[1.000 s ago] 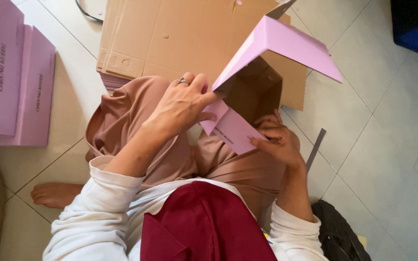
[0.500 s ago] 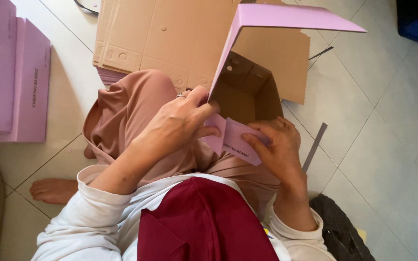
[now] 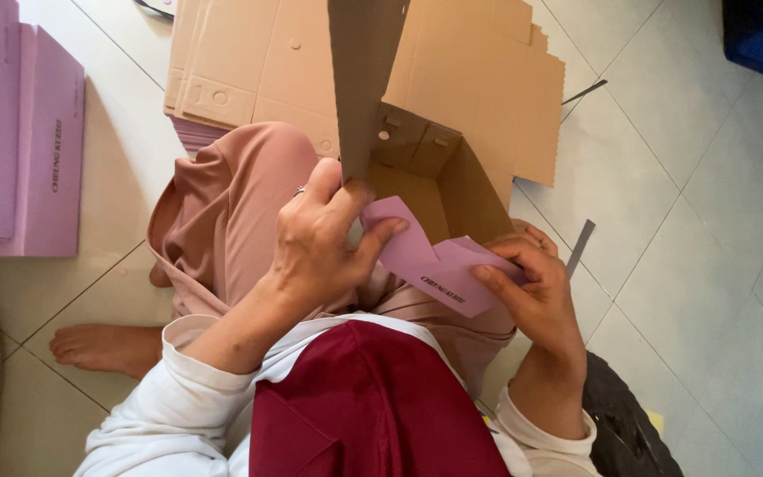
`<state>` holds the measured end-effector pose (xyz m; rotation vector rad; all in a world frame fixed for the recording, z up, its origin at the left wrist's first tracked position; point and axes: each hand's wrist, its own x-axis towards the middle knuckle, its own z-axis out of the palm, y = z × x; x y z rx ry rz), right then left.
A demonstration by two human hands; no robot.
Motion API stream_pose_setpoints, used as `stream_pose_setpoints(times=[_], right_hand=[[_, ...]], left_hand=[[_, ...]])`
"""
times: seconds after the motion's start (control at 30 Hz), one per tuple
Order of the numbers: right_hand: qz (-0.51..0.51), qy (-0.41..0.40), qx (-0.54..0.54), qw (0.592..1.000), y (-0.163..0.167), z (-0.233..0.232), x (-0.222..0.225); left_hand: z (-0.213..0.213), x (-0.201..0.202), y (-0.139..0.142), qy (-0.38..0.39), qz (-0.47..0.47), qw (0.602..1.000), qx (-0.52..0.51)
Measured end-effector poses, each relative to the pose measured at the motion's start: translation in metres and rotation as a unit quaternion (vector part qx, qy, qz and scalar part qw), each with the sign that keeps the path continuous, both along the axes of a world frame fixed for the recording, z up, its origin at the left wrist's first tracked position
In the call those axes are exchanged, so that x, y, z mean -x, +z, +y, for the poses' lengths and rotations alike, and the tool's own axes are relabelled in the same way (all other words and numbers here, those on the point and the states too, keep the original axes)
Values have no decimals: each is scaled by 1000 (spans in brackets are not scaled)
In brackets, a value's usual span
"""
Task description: The person assembles pink shoe boxes from flat cardboard sheets. They fold the cardboard along pre-scored lines, insert pink paper inserts, and secure the flaps to form the box shape. The person handles multiple boxes in sequence, stacking completed ones aside.
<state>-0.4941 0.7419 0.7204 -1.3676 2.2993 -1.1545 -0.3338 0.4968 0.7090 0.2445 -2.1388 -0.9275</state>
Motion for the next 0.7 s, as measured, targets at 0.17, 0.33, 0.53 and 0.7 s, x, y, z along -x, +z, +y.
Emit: stream_pose_setpoints(times=[0.17, 0.33, 0.53, 0.7], right_hand=[[-58, 10, 41, 997, 22, 23, 13], [-194, -38, 40, 980, 31, 48, 20], [-172, 24, 96, 980, 43, 53, 21], [-77, -4, -6, 997, 79, 55, 24]], left_hand=[[19, 11, 32, 38, 42, 998, 1], [33, 20, 53, 52, 60, 997, 2], [38, 25, 71, 86, 61, 994, 4], [52, 39, 92, 19, 21, 999, 20]])
